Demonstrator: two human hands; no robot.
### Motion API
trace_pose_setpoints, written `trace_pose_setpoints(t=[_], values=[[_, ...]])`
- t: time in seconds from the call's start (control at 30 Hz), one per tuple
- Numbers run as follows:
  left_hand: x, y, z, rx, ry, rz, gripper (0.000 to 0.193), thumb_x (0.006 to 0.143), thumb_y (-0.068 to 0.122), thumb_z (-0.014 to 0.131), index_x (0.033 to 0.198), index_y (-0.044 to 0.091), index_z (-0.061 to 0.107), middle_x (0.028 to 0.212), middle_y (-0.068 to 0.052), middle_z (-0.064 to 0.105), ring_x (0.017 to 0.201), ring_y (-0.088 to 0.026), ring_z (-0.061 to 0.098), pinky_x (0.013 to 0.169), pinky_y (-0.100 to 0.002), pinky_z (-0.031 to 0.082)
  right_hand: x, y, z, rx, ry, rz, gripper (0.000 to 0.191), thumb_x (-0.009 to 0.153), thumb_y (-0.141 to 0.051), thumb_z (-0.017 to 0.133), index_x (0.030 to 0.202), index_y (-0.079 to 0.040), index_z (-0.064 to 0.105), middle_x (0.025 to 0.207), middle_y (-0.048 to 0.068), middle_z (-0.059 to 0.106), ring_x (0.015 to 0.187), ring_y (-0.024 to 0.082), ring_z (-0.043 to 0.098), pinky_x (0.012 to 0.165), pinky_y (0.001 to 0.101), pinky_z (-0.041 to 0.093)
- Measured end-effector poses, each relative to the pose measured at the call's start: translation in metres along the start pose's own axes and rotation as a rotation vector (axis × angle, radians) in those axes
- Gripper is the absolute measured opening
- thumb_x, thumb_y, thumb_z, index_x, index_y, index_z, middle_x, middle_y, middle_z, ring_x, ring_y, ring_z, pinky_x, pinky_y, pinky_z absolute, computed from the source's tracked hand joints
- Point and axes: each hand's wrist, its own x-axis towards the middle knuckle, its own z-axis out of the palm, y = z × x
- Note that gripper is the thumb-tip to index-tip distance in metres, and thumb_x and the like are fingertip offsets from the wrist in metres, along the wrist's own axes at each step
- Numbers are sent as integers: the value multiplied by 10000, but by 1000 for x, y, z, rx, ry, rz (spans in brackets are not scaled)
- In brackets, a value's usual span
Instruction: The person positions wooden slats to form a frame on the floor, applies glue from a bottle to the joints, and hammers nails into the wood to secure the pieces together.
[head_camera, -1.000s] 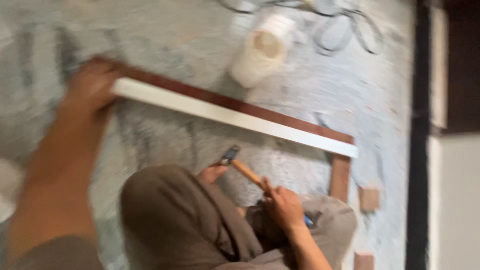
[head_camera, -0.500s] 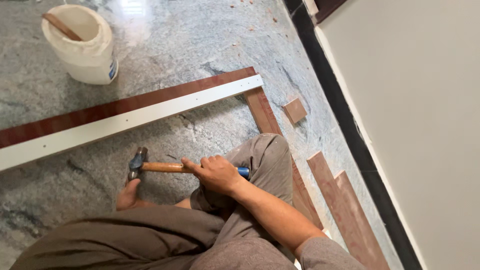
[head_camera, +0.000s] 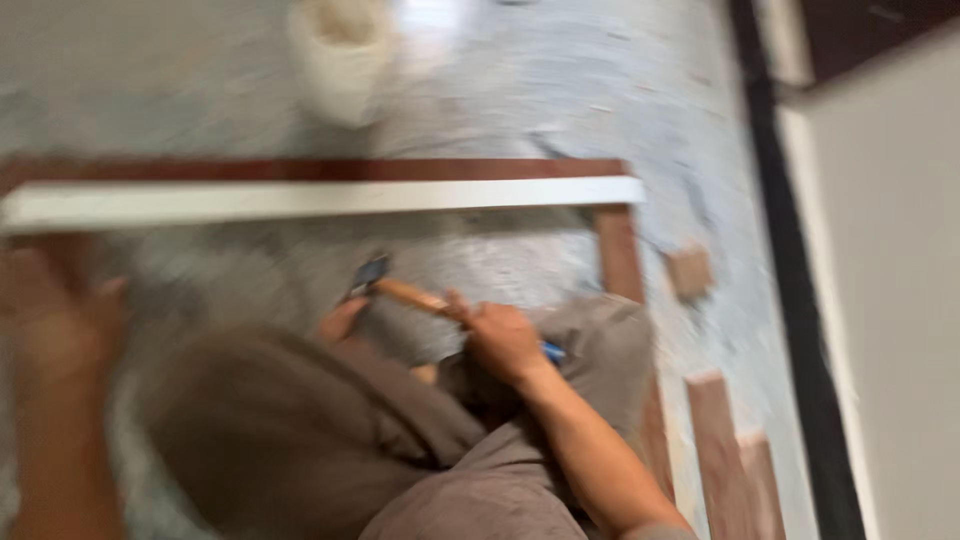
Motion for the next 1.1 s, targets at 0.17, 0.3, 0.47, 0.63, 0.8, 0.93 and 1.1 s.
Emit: trace_pose_setpoints(t=[0.17,0.3,0.47,0.63,0.8,0.93,1.1], values=[[-128,-6,-39,30,16,-581,1116,906,589,695,1620,-140,243,1616,-385,340,1486,-548,319,1202,-701,237,7,-8,11,42,-59,29,825,823,-229,761,1569,-206,410,861,112,690,725,333,661,650,489,522],[-182,-1,-64,78,-190,-812,1142,785,640,774,1524,-101,314,1484,-304,470,1344,-462,471,1109,-631,345,8,-18,6,-45,-109,61,818,815,-309,796,1543,-228,433,883,125,688,742,348,678,649,484,544],[-185,-10,-68,69,-80,-744,1197,689,571,863,1508,-128,343,1347,-307,544,1241,-450,536,1034,-514,471,4,-25,-5,-70,-125,68,830,804,-321,804,1544,-216,444,881,139,684,736,355,683,640,483,546],[-188,-19,-69,109,-25,-631,1152,713,623,862,1461,-113,387,1314,-305,540,1213,-456,529,1043,-558,442,-2,-31,-4,-75,-94,49,777,815,-320,791,1521,-214,486,874,140,675,749,355,682,654,480,548],[-192,-7,-77,29,-18,-706,1050,777,552,829,1476,-105,400,1358,-308,514,1270,-474,496,1094,-591,380,-4,-34,-6,-111,-115,54,728,843,-316,775,1512,-234,501,913,145,676,762,354,685,662,479,551],[-211,35,-74,58,166,-625,956,844,454,782,1486,-125,374,1475,-387,411,1383,-538,379,1147,-643,250,-6,-36,-7,-81,-96,64,712,814,-323,777,1477,-244,529,915,141,677,770,360,683,677,485,552],[-269,112,-53,53,-14,-586,704,957,110,620,1601,-31,372,1679,-280,327,1579,-454,269,1282,-628,171,11,-15,-13,-168,-55,-95,575,873,-331,748,1421,-229,606,885,126,665,765,343,667,694,472,534]])
